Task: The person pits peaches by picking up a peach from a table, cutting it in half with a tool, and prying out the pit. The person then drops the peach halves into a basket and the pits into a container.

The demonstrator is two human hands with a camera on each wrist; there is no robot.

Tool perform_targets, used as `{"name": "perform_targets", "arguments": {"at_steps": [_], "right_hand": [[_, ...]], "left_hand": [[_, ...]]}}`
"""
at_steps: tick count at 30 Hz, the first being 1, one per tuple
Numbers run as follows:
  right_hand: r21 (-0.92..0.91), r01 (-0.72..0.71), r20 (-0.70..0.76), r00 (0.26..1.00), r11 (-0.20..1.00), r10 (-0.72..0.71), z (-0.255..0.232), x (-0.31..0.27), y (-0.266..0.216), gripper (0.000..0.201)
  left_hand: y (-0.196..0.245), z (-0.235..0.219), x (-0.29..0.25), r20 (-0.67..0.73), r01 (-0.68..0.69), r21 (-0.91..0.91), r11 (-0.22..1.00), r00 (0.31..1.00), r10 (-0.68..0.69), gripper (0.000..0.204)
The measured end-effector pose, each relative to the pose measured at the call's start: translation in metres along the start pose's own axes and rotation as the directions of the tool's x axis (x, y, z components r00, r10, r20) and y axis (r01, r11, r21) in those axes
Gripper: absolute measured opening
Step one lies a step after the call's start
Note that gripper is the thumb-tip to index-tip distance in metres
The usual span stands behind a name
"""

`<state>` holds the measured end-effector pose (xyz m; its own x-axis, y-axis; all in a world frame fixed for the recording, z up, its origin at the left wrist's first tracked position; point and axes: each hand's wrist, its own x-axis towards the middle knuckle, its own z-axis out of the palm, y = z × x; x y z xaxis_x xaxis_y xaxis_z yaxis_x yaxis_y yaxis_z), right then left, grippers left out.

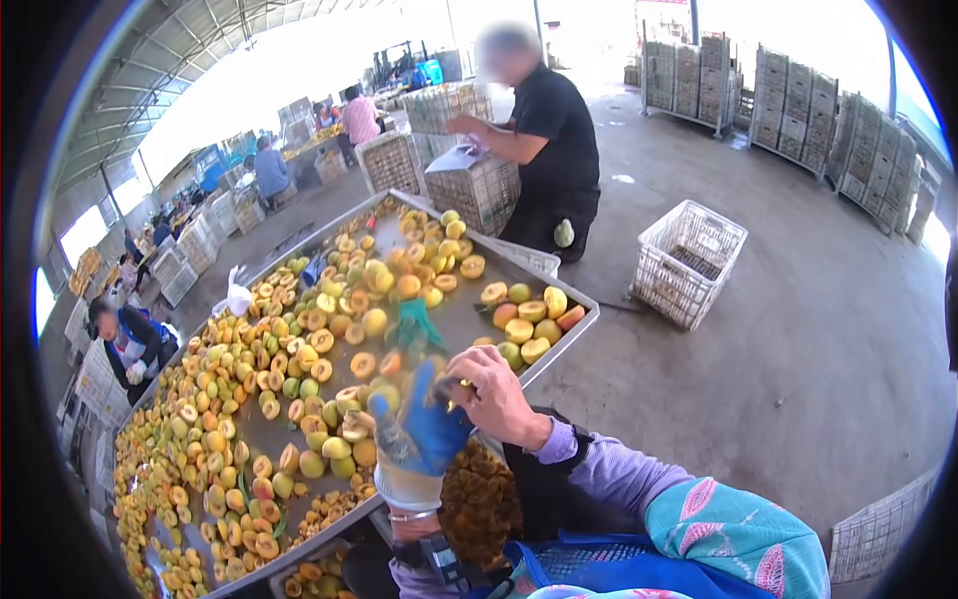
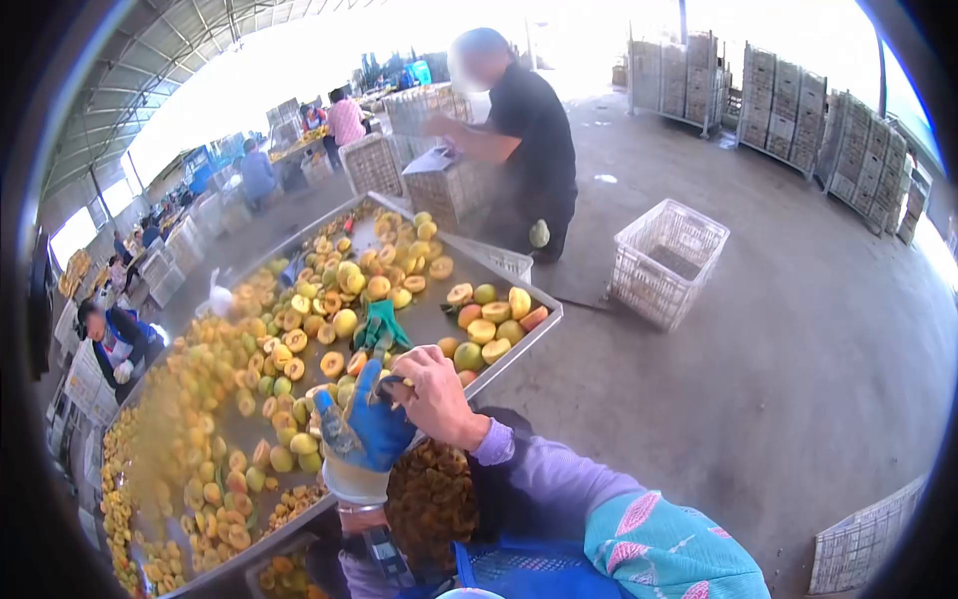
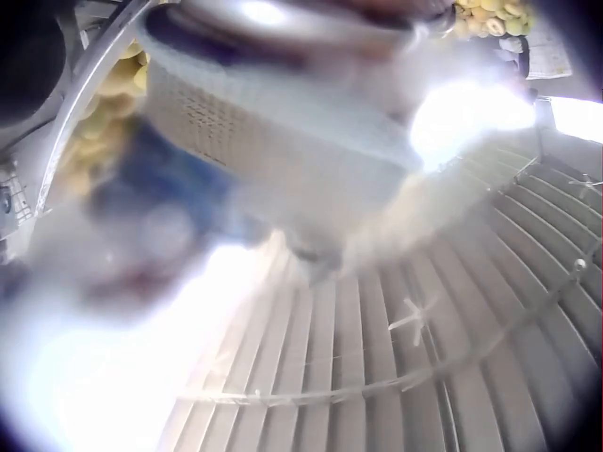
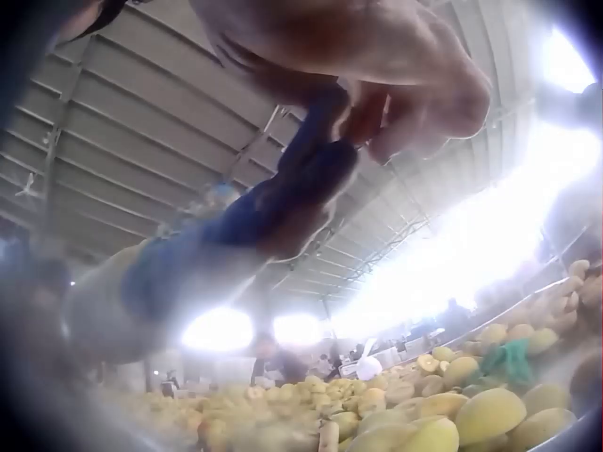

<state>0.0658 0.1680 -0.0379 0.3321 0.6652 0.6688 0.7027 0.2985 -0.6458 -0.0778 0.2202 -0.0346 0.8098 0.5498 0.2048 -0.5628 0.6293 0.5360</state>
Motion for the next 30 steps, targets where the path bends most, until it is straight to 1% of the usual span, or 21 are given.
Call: {"name": "perform_targets", "arguments": {"at_steps": [1, 3, 4, 5, 7, 8, 9, 10, 11, 12, 15, 18, 19, 21, 24, 27, 28, 30], "right_hand": [[0.022, -0.129, -0.044, 0.991, 0.991, 0.130, 0.000, 0.007, 0.008, 0.017], [-0.098, -0.155, 0.020, 0.987, 0.983, 0.158, 0.001, 0.011, 0.014, 0.018], [-0.152, -0.171, 0.057, 0.982, 0.973, 0.182, 0.005, 0.010, 0.012, 0.018], [-0.323, -0.041, -0.131, 0.991, 0.946, -0.002, 0.017, -0.001, 0.000, 0.021], [-0.077, 0.041, -0.050, 0.998, 0.996, -0.045, 0.019, -0.021, -0.037, 0.028], [0.106, -0.099, 0.211, 0.975, 0.989, 0.075, 0.021, -0.036, -0.058, 0.031], [0.238, -0.283, 0.471, 0.870, 0.929, 0.145, 0.025, -0.050, -0.071, 0.033], [0.233, -0.167, 0.440, 0.897, 0.958, 0.049, 0.036, -0.063, -0.075, 0.032], [0.225, -0.045, 0.406, 0.913, 0.973, -0.051, 0.045, -0.072, -0.078, 0.031], [0.266, -0.078, 0.357, 0.934, 0.961, -0.023, 0.047, -0.074, -0.079, 0.027], [0.337, -0.058, 0.362, 0.929, 0.940, -0.072, 0.057, -0.075, -0.066, 0.022], [0.353, 0.036, 0.279, 0.950, 0.935, -0.141, 0.054, -0.071, -0.065, 0.018], [0.407, -0.080, 0.323, 0.944, 0.910, -0.062, 0.052, -0.071, -0.065, 0.016], [0.489, -0.306, 0.421, 0.903, 0.817, 0.086, 0.048, -0.070, -0.069, 0.013], [0.564, -0.203, 0.489, 0.863, 0.800, -0.125, 0.052, -0.068, -0.061, 0.011], [0.509, -0.322, 0.631, 0.770, 0.798, -0.091, 0.042, -0.063, -0.065, 0.012], [0.495, -0.353, 0.649, 0.757, 0.794, -0.068, 0.039, -0.063, -0.066, 0.012], [0.502, -0.291, 0.613, 0.784, 0.814, -0.098, 0.042, -0.065, -0.061, 0.013]], "left_hand": [[-0.004, 0.005, 0.001, -0.005, -0.092, 0.146, 0.985, 0.996, 0.093, 0.078], [0.004, 0.017, -0.008, 0.056, 0.015, -0.116, 0.993, 0.998, -0.009, 0.072], [0.007, 0.008, -0.010, 0.090, -0.051, 0.064, 0.997, 0.995, 0.045, 0.067], [0.010, -0.001, -0.011, 0.124, -0.127, 0.237, 0.963, 0.987, 0.100, 0.062], [0.016, -0.008, -0.016, 0.120, -0.221, 0.395, 0.891, 0.975, 0.188, 0.053], [0.015, -0.018, -0.023, 0.037, -0.214, 0.412, 0.886, 0.975, 0.219, 0.051], [0.015, -0.029, -0.031, -0.048, -0.204, 0.427, 0.881, 0.968, 0.248, 0.049], [0.015, -0.039, -0.039, -0.131, -0.192, 0.441, 0.877, 0.953, 0.274, 0.047], [0.010, -0.067, -0.059, -0.162, -0.146, 0.538, 0.830, 0.949, 0.272, 0.048], [0.006, -0.097, -0.076, -0.179, -0.108, 0.631, 0.768, 0.943, 0.279, 0.049], [0.003, -0.098, -0.093, -0.242, -0.085, 0.589, 0.804, 0.930, 0.275, 0.050], [0.007, -0.086, -0.082, -0.228, -0.104, 0.547, 0.831, 0.936, 0.267, 0.051], [0.009, -0.084, -0.077, -0.222, -0.105, 0.537, 0.837, 0.940, 0.261, 0.052], [0.011, -0.079, -0.069, -0.203, -0.109, 0.520, 0.847, 0.947, 0.247, 0.052], [0.011, -0.075, -0.062, -0.187, -0.099, 0.508, 0.855, 0.957, 0.222, 0.053], [0.008, -0.081, -0.065, -0.186, -0.076, 0.506, 0.859, 0.963, 0.195, 0.055], [0.006, -0.085, -0.067, -0.187, -0.069, 0.503, 0.862, 0.965, 0.186, 0.055], [0.003, -0.086, -0.066, -0.173, -0.062, 0.492, 0.869, 0.971, 0.167, 0.056]]}}
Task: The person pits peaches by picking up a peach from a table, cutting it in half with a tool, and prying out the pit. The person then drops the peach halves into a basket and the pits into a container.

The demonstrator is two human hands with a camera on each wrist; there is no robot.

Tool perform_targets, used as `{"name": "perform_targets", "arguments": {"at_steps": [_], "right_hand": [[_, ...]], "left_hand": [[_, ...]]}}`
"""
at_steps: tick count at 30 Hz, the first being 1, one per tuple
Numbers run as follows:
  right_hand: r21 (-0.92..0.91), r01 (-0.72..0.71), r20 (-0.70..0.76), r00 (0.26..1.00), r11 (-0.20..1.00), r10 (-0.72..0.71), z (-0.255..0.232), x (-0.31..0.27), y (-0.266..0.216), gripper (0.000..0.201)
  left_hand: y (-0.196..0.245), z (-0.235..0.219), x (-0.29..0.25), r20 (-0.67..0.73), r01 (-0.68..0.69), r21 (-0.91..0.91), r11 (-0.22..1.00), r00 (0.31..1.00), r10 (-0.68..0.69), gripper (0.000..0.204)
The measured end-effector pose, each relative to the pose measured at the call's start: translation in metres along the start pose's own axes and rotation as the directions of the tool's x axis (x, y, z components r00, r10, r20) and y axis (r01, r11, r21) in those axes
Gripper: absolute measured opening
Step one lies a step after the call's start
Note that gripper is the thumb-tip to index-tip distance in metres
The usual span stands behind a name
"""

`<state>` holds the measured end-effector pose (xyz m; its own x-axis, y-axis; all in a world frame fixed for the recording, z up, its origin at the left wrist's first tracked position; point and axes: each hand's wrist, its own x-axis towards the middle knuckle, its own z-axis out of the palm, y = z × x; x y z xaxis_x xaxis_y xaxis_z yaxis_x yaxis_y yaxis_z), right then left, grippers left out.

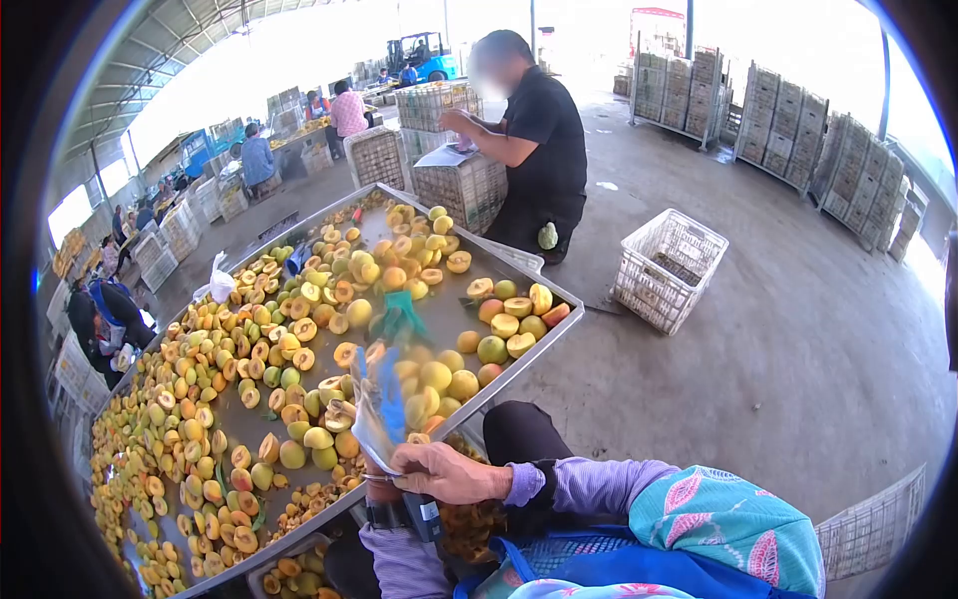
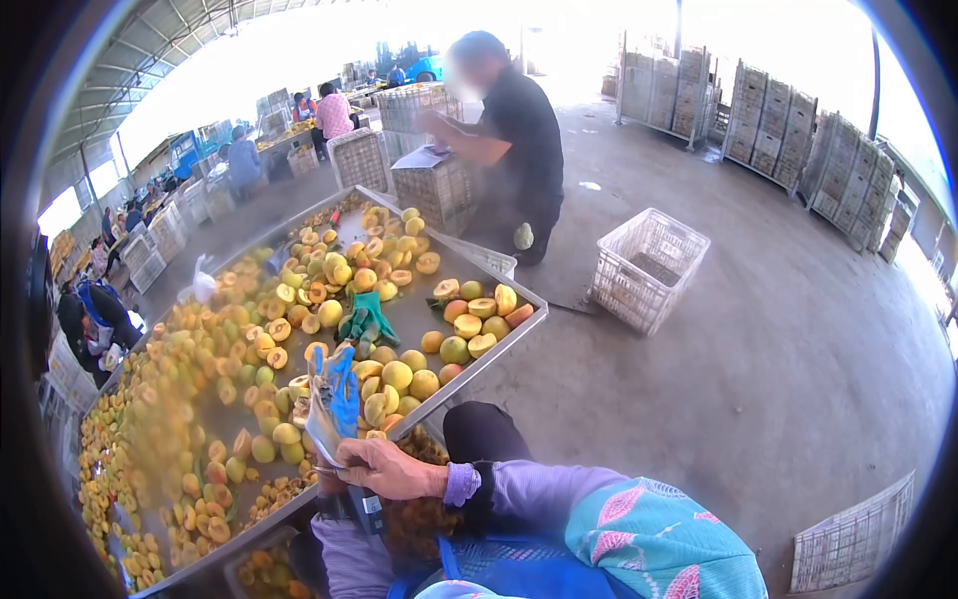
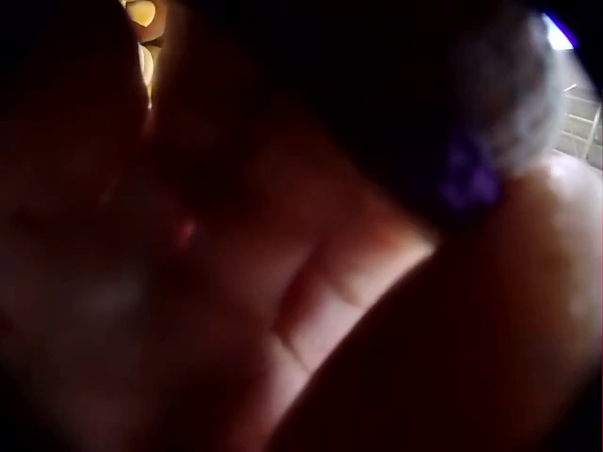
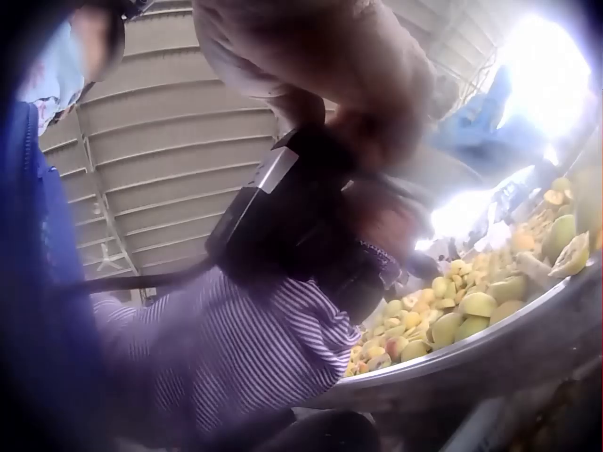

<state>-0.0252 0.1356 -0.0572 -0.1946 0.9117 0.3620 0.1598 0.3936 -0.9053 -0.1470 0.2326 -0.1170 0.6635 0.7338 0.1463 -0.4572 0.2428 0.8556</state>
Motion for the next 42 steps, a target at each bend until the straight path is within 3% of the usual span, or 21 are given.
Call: {"name": "perform_targets", "arguments": {"at_steps": [4, 5, 7, 10, 11, 16, 18, 19, 21, 24, 25, 27, 28, 29, 30, 32, 35, 36, 39, 41, 42], "right_hand": [[0.159, -0.060, 0.047, 0.997, 0.985, 0.054, -0.006, -0.002, 0.008, 0.016], [0.288, -0.184, 0.094, 0.982, 0.940, 0.163, -0.011, -0.005, 0.003, 0.014], [0.184, -0.023, 0.047, 0.999, 0.983, 0.015, -0.007, -0.008, 0.016, 0.014], [0.432, -0.212, 0.123, 0.977, 0.877, 0.176, 0.002, -0.017, -0.002, 0.015], [0.285, -0.110, 0.081, 0.993, 0.952, 0.090, -0.001, -0.018, 0.000, 0.013], [0.299, -0.207, 0.111, 0.977, 0.932, 0.182, -0.008, -0.023, 0.006, 0.014], [0.516, -0.271, 0.188, 0.961, 0.813, 0.202, -0.003, -0.027, 0.020, 0.013], [0.610, -0.314, 0.216, 0.949, 0.728, 0.229, 0.001, -0.027, 0.025, 0.012], [0.596, -0.348, 0.231, 0.937, 0.724, 0.261, 0.007, -0.029, 0.024, 0.011], [0.610, -0.284, 0.196, 0.959, 0.740, 0.206, 0.019, -0.022, 0.031, 0.011], [0.528, -0.296, 0.273, 0.947, 0.796, 0.171, 0.013, -0.013, 0.034, 0.010], [0.352, -0.290, 0.423, 0.897, 0.890, 0.126, -0.014, 0.017, 0.043, 0.010], [0.169, -0.134, 0.327, 0.942, 0.977, 0.073, -0.037, 0.039, 0.054, 0.013], [-0.027, -0.226, 0.243, 0.943, 0.974, 0.226, -0.065, 0.069, 0.081, 0.016], [-0.162, -0.221, -0.011, 0.975, 0.962, 0.222, -0.095, 0.099, 0.127, 0.016], [-0.524, -0.487, -0.474, 0.848, 0.699, 0.236, -0.146, 0.159, 0.169, 0.022], [-0.553, -0.656, -0.604, 0.740, 0.514, 0.294, -0.178, 0.232, 0.215, 0.040], [-0.522, -0.709, -0.663, 0.687, 0.474, 0.297, -0.174, 0.249, 0.215, 0.045], [-0.624, -0.728, -0.641, 0.685, 0.284, 0.347, -0.167, 0.270, 0.223, 0.046], [-0.704, -0.618, -0.535, 0.786, 0.351, 0.311, -0.192, 0.280, 0.250, 0.038], [-0.646, -0.557, -0.467, 0.829, 0.522, 0.307, -0.199, 0.276, 0.239, 0.030]], "left_hand": [[0.018, 0.019, 0.035, 0.114, -0.062, -0.051, 0.997, 0.991, 0.067, 0.057], [0.030, 0.029, 0.045, 0.046, -0.083, -0.018, 0.996, 0.995, 0.084, 0.057], [0.006, 0.031, 0.050, -0.071, -0.199, -0.182, 0.963, 0.979, 0.189, 0.056], [-0.014, 0.020, 0.031, -0.055, -0.049, -0.154, 0.987, 0.998, 0.041, 0.056], [-0.016, 0.020, 0.031, -0.052, -0.029, -0.154, 0.988, 0.998, 0.021, 0.057], [0.011, 0.011, 0.053, -0.036, -0.045, -0.159, 0.986, 0.999, 0.040, 0.057], [0.017, 0.011, 0.050, 0.071, 0.084, -0.344, 0.935, 0.995, -0.063, 0.057], [0.016, 0.024, 0.050, 0.148, 0.094, -0.609, 0.788, 0.989, -0.004, 0.058], [0.013, 0.029, 0.050, 0.045, 0.045, -0.656, 0.753, 0.999, -0.020, 0.061], [-0.003, 0.002, 0.040, -0.008, -0.146, -0.332, 0.932, 0.988, 0.152, 0.058], [-0.003, -0.009, 0.040, 0.021, -0.225, -0.185, 0.957, 0.972, 0.232, 0.057], [0.016, -0.022, 0.037, -0.017, -0.123, -0.339, 0.933, 0.992, 0.125, 0.044], [0.019, -0.034, 0.029, -0.204, -0.135, -0.303, 0.943, 0.976, 0.075, 0.042], [0.022, -0.047, 0.021, -0.285, -0.144, -0.280, 0.949, 0.957, 0.061, 0.042], [0.025, -0.060, 0.013, -0.364, -0.149, -0.256, 0.955, 0.930, 0.047, 0.043], [0.035, -0.054, 0.003, -0.395, -0.121, -0.213, 0.970, 0.918, 0.028, 0.043], [0.032, -0.059, 0.007, -0.662, 0.009, -0.188, 0.982, 0.737, -0.133, 0.048], [0.037, -0.059, 0.007, -0.672, 0.018, -0.111, 0.994, 0.735, -0.089, 0.048], [0.051, -0.064, 0.010, -0.677, 0.011, 0.096, 0.995, 0.734, 0.057, 0.050], [0.054, -0.069, 0.010, -0.662, -0.052, 0.175, 0.983, 0.732, 0.157, 0.051], [0.054, -0.076, 0.009, -0.654, -0.061, 0.122, 0.991, 0.746, 0.126, 0.051]]}}
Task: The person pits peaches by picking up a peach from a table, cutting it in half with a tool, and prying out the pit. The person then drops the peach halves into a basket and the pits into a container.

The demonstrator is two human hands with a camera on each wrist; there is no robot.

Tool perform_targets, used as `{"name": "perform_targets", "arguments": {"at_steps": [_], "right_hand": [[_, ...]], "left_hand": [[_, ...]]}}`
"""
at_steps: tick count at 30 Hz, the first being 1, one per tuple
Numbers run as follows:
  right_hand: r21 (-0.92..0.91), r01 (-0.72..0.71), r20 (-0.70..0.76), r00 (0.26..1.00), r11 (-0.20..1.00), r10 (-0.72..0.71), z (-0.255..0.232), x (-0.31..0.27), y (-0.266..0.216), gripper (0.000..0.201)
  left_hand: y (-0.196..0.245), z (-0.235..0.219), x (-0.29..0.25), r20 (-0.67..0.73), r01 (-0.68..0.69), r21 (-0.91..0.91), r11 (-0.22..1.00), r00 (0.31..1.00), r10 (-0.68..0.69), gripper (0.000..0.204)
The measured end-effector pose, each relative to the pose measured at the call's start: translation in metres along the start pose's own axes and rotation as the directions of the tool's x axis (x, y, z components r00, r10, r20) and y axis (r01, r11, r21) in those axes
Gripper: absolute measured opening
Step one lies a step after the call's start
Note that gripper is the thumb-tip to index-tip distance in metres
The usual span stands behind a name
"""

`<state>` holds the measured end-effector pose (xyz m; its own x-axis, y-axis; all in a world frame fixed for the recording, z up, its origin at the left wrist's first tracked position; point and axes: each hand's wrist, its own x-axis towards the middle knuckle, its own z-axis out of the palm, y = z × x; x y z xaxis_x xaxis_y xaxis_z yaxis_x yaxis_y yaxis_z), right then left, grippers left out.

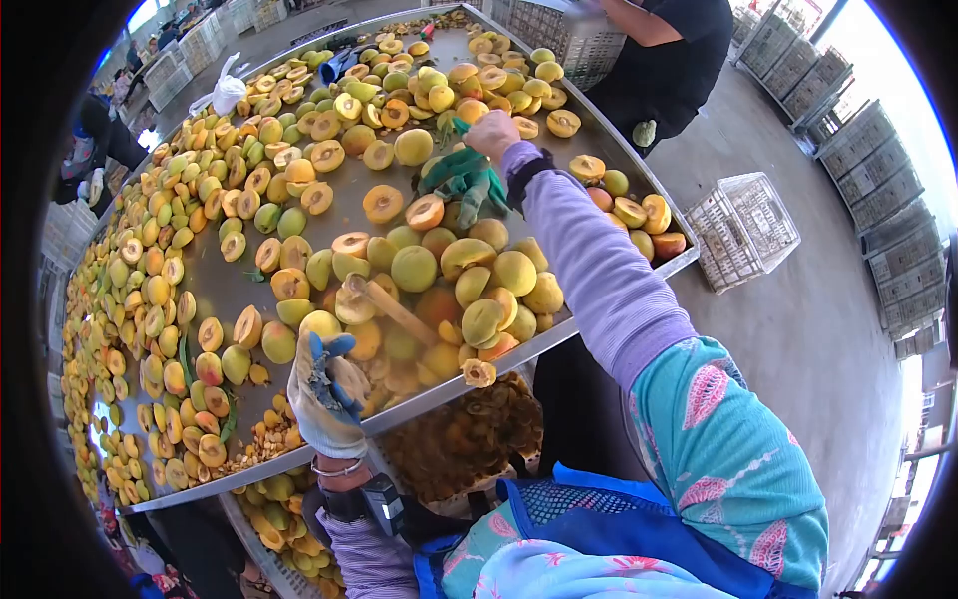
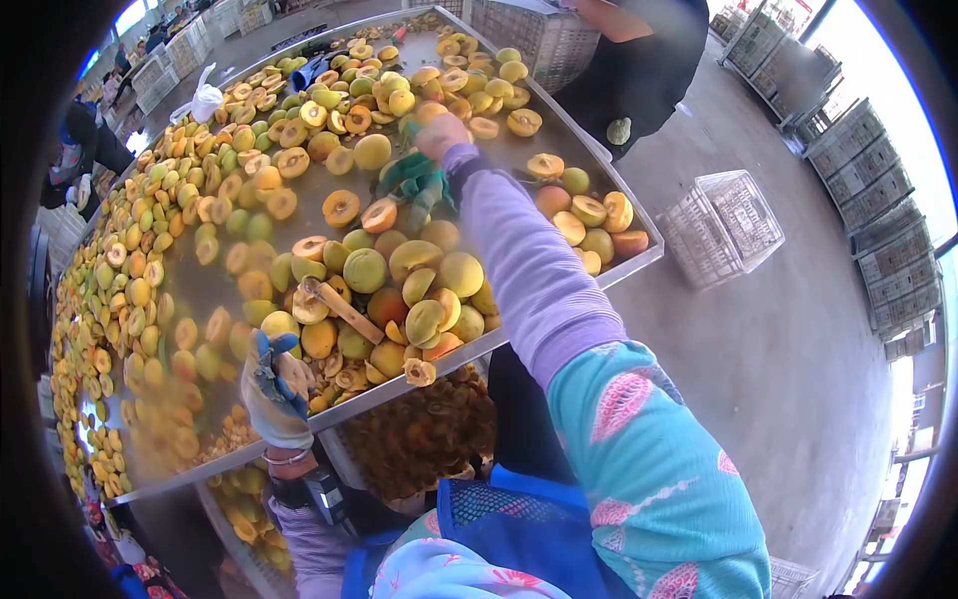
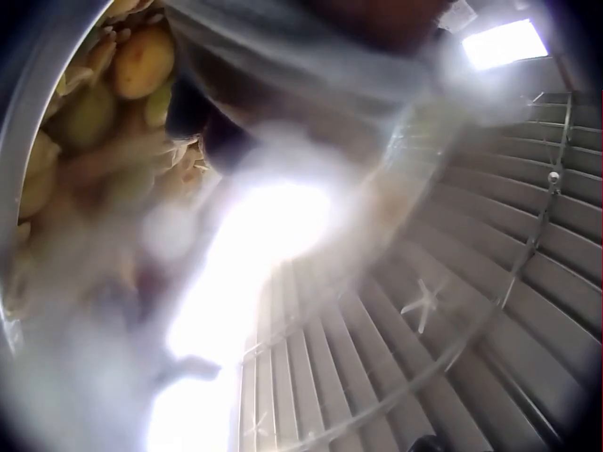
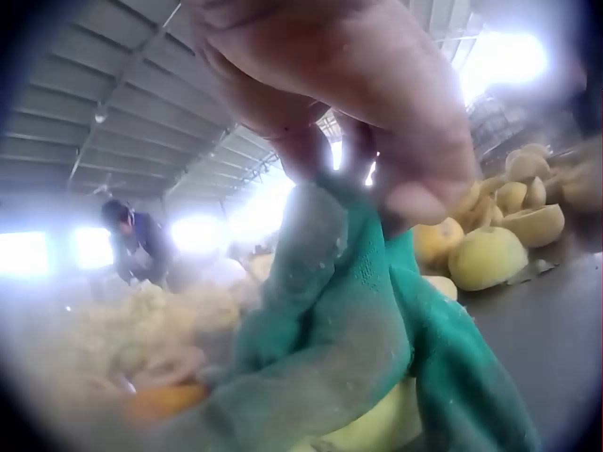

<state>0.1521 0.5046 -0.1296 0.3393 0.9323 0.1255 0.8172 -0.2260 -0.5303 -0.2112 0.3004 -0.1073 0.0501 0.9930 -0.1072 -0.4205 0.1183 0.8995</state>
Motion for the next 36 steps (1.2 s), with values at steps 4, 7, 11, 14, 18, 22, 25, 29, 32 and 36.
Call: {"name": "perform_targets", "arguments": {"at_steps": [4, 7, 11, 14, 18, 22, 25, 29, 32, 36], "right_hand": [[0.786, -0.080, 0.192, 0.974, 0.613, -0.119, -0.073, -0.056, -0.023, 0.012], [0.926, -0.105, 0.214, 0.936, 0.362, -0.278, -0.112, -0.110, -0.040, 0.010], [0.966, -0.145, 0.222, 0.888, 0.214, -0.402, -0.141, -0.177, -0.061, 0.011], [0.949, -0.056, 0.193, 0.879, 0.309, -0.435, -0.152, -0.240, -0.080, 0.018], [0.690, 0.559, -0.171, 0.744, 0.461, -0.646, -0.144, -0.317, -0.099, 0.022], [0.738, 0.426, -0.098, 0.835, 0.524, -0.541, -0.145, -0.342, -0.090, 0.016], [0.720, 0.235, 0.072, 0.910, 0.653, -0.408, -0.151, -0.354, -0.088, 0.025], [0.765, 0.079, 0.193, 0.919, 0.640, -0.344, -0.146, -0.351, -0.078, 0.028], [0.876, -0.185, 0.321, 0.913, 0.446, -0.253, -0.149, -0.347, -0.078, 0.025], [0.859, -0.106, 0.287, 0.909, 0.501, -0.301, -0.153, -0.351, -0.091, 0.023]], "left_hand": [[0.012, 0.007, -0.004, 0.105, 0.053, -0.014, 0.998, 0.993, -0.051, 0.048], [0.027, 0.032, -0.013, 0.186, -0.126, -0.004, 0.992, 0.975, 0.124, 0.045], [0.056, 0.063, -0.035, 0.331, -0.213, 0.042, 0.976, 0.925, 0.187, 0.043], [0.068, 0.089, -0.063, 0.459, -0.102, 0.108, 0.989, 0.887, 0.041, 0.054], [0.063, 0.105, -0.087, 0.391, -0.010, 0.220, 0.975, 0.917, -0.078, 0.051], [0.057, 0.102, -0.113, 0.442, -0.001, 0.267, 0.964, 0.889, -0.122, 0.028], [0.032, 0.096, -0.115, 0.505, -0.487, 0.586, 0.647, 0.845, 0.178, 0.026], [0.052, 0.103, -0.120, 0.565, -0.438, 0.606, 0.664, 0.824, 0.027, 0.027], [0.047, 0.095, -0.119, 0.559, -0.334, 0.458, 0.824, 0.829, 0.025, 0.028], [0.051, 0.083, -0.116, 0.517, -0.143, 0.410, 0.901, 0.850, -0.100, 0.030]]}}
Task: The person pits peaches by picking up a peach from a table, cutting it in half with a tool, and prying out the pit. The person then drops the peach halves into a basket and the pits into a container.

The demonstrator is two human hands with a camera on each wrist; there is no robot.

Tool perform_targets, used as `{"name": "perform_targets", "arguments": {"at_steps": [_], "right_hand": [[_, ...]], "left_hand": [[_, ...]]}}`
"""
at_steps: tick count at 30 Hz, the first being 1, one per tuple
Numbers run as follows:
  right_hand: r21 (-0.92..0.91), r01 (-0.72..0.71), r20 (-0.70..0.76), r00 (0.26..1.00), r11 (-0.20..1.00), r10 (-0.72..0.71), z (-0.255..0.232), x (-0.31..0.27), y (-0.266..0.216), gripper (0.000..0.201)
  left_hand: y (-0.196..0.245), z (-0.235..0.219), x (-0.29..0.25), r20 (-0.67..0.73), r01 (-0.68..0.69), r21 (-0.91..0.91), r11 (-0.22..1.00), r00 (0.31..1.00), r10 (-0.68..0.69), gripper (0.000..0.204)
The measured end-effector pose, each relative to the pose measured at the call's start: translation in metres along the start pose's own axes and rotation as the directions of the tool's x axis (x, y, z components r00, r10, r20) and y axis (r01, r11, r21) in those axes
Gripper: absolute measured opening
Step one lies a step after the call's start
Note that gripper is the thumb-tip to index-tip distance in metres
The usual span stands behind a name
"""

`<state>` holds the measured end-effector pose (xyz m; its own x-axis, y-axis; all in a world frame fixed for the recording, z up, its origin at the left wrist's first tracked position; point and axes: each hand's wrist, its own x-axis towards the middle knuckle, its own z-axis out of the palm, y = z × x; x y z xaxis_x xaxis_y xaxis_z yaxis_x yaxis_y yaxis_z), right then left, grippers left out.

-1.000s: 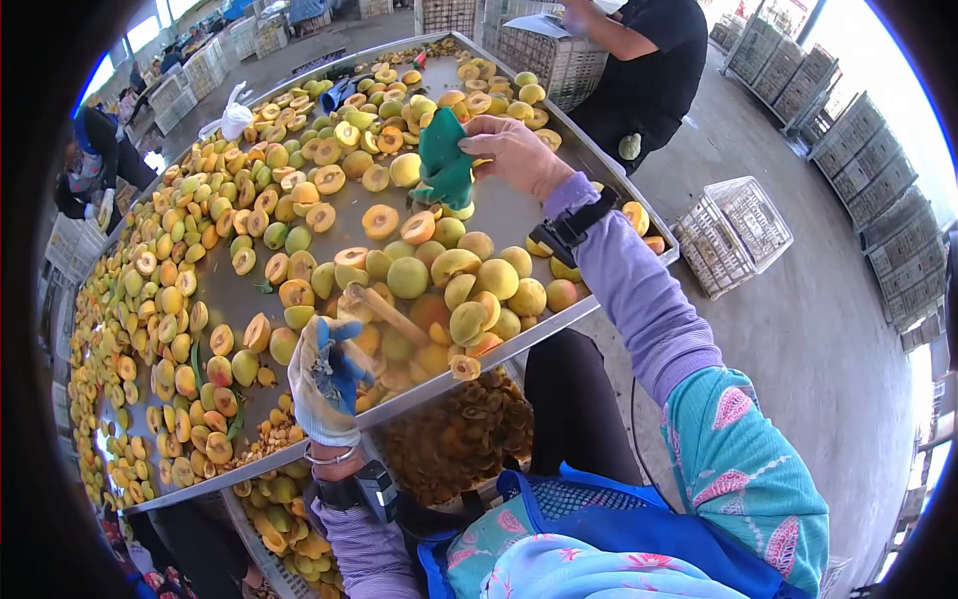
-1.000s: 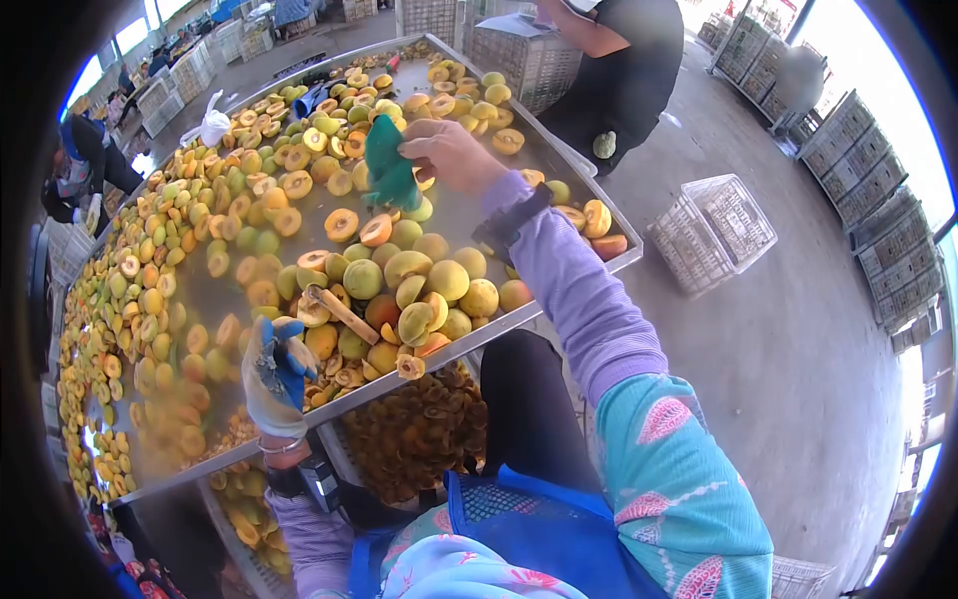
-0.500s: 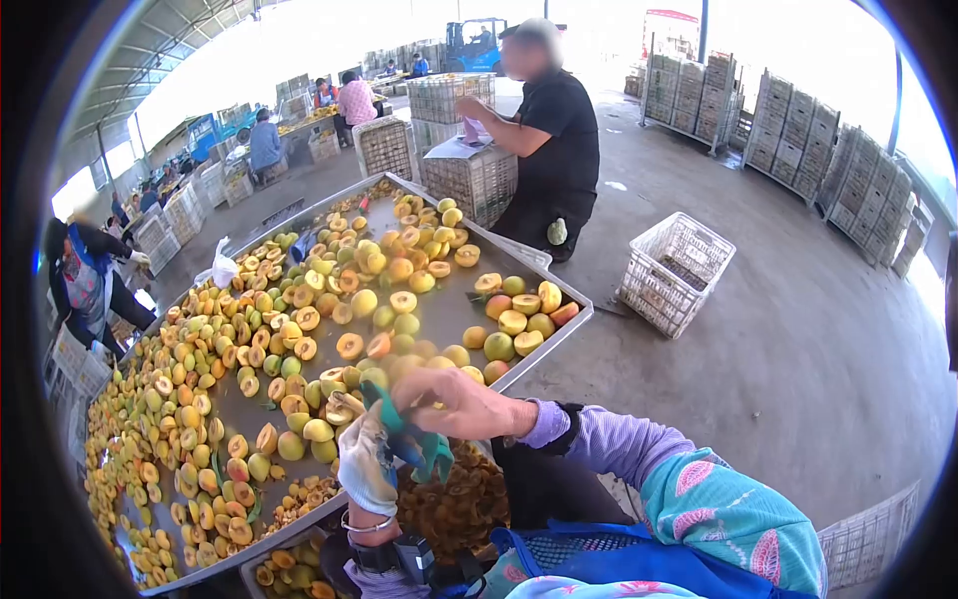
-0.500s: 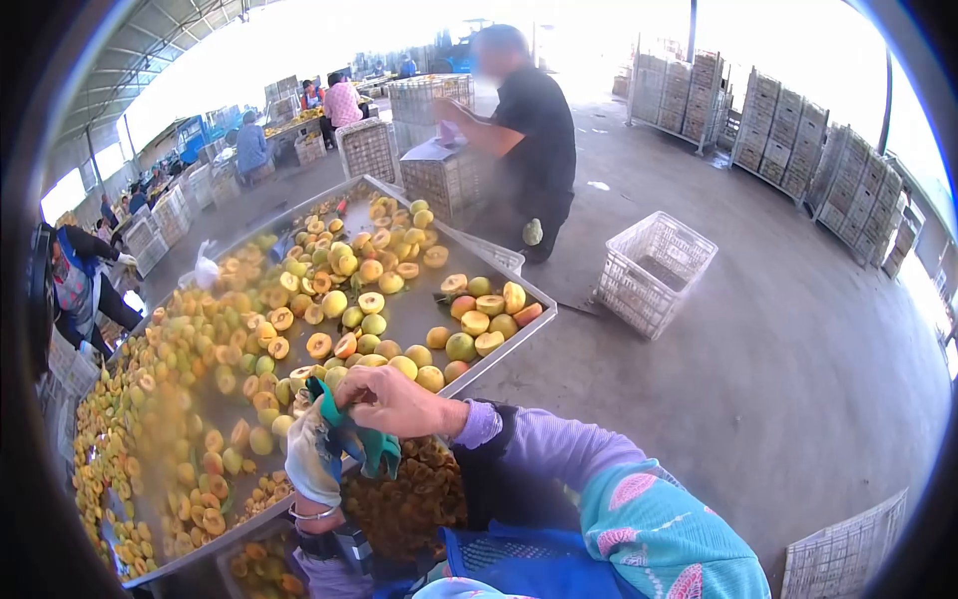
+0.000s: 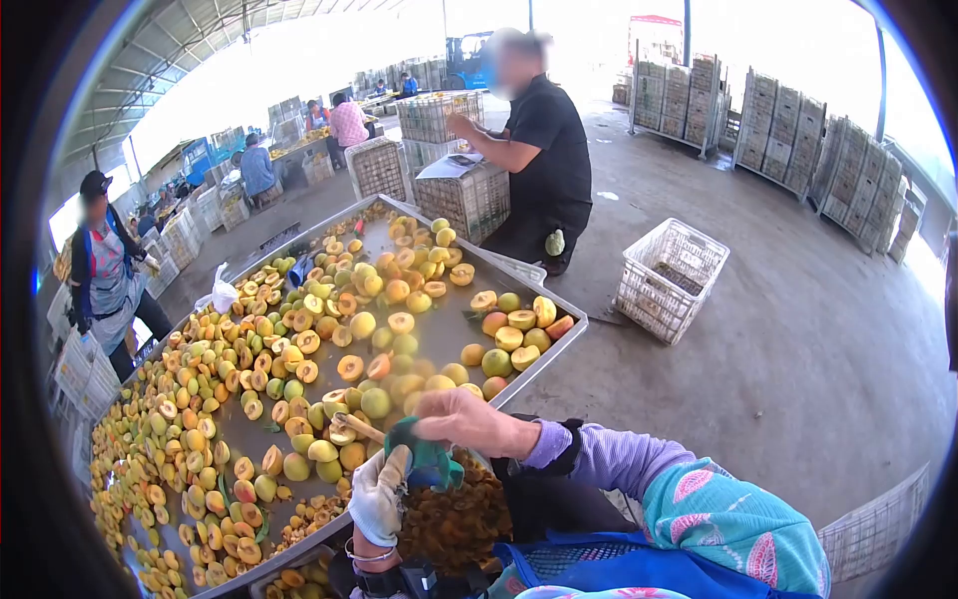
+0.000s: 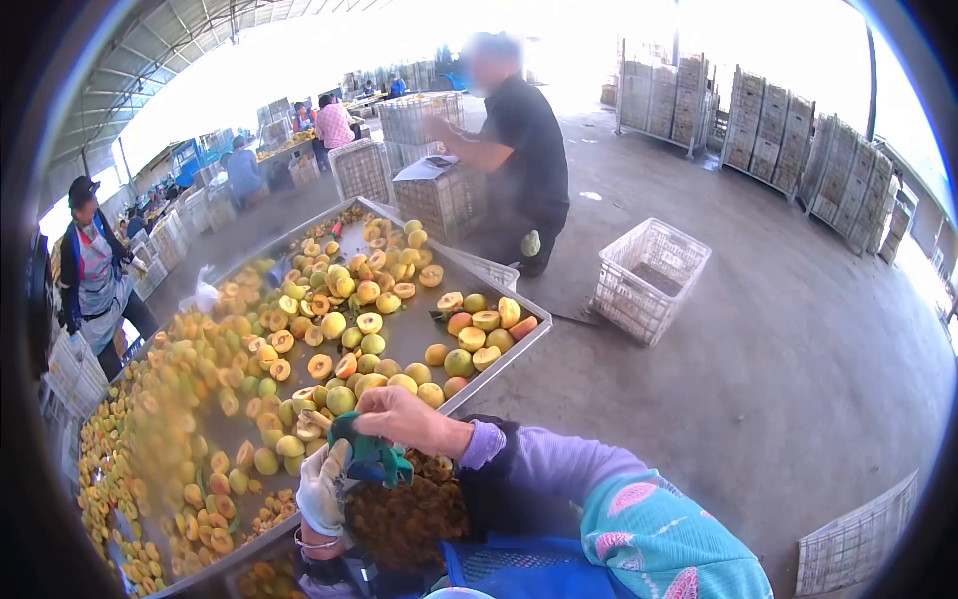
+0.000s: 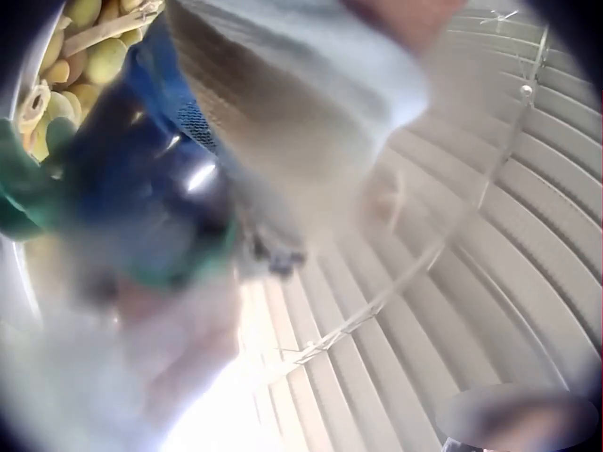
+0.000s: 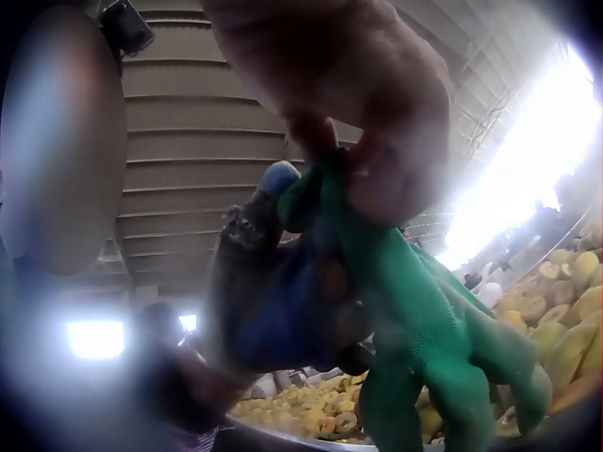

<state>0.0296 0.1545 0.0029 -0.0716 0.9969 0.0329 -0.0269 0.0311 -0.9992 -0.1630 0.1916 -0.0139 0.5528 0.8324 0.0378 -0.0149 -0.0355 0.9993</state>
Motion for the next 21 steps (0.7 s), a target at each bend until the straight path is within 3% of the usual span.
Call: {"name": "perform_targets", "arguments": {"at_steps": [2, 5, 6, 7, 9, 10, 13, 14, 17, 18, 20, 21], "right_hand": [[-0.237, 0.140, 0.081, 0.989, 0.961, -0.124, 0.008, 0.000, 0.009, 0.022], [-0.362, 0.262, -0.010, 0.958, 0.895, -0.285, 0.008, 0.005, 0.018, 0.019], [-0.320, 0.126, -0.107, 0.980, 0.939, -0.168, 0.006, 0.003, 0.006, 0.015], [-0.325, 0.187, -0.101, 0.968, 0.927, -0.231, 0.000, 0.005, 0.008, 0.014], [-0.327, 0.305, -0.090, 0.932, 0.895, -0.350, -0.013, 0.010, 0.020, 0.015], [-0.402, 0.319, -0.004, 0.937, 0.858, -0.350, -0.012, 0.006, 0.023, 0.018], [-0.813, 0.448, 0.193, 0.810, 0.372, -0.554, 0.009, 0.001, 0.035, 0.020], [-0.838, 0.376, 0.250, 0.909, 0.395, -0.334, 0.009, 0.003, 0.039, 0.023], [-0.836, 0.509, 0.393, 0.816, 0.205, -0.424, 0.014, -0.007, 0.027, 0.018], [-0.829, 0.549, 0.426, 0.744, 0.107, -0.515, 0.016, -0.007, 0.020, 0.016], [-0.804, 0.586, 0.494, 0.562, -0.102, -0.664, 0.017, -0.005, 0.007, 0.013], [-0.733, 0.672, 0.569, 0.522, -0.105, -0.635, 0.015, -0.002, 0.005, 0.013]], "left_hand": [[-0.014, -0.012, 0.001, 0.008, 0.023, 0.010, 1.000, 1.000, -0.023, 0.033], [-0.007, 0.000, 0.008, -0.155, 0.038, 0.138, 0.990, 0.988, -0.017, 0.034], [0.001, -0.001, 0.006, -0.177, 0.093, 0.193, 0.977, 0.982, -0.059, 0.032], [0.005, -0.003, 0.009, -0.197, 0.131, 0.390, 0.911, 0.979, -0.057, 0.031], [0.009, -0.013, 0.013, -0.234, 0.203, 0.723, 0.660, 0.971, -0.044, 0.029], [-0.004, -0.017, 0.020, -0.285, 0.184, 0.696, 0.694, 0.958, 0.031, 0.027], [0.001, -0.013, 0.030, -0.194, 0.012, 0.862, 0.506, 0.931, 0.308, 0.029], [0.014, -0.009, 0.032, -0.158, 0.030, 0.842, 0.538, 0.968, 0.194, 0.027], [0.018, -0.010, 0.045, -0.157, 0.060, 0.840, 0.540, 0.978, 0.135, 0.026], [0.016, -0.012, 0.050, -0.113, 0.013, 0.873, 0.488, 0.978, 0.175, 0.023], [0.014, -0.014, 0.059, -0.095, 0.091, 0.693, 0.715, 0.995, -0.034, 0.021], [0.011, -0.016, 0.063, -0.063, 0.149, 0.583, 0.799, 0.988, -0.138, 0.021]]}}
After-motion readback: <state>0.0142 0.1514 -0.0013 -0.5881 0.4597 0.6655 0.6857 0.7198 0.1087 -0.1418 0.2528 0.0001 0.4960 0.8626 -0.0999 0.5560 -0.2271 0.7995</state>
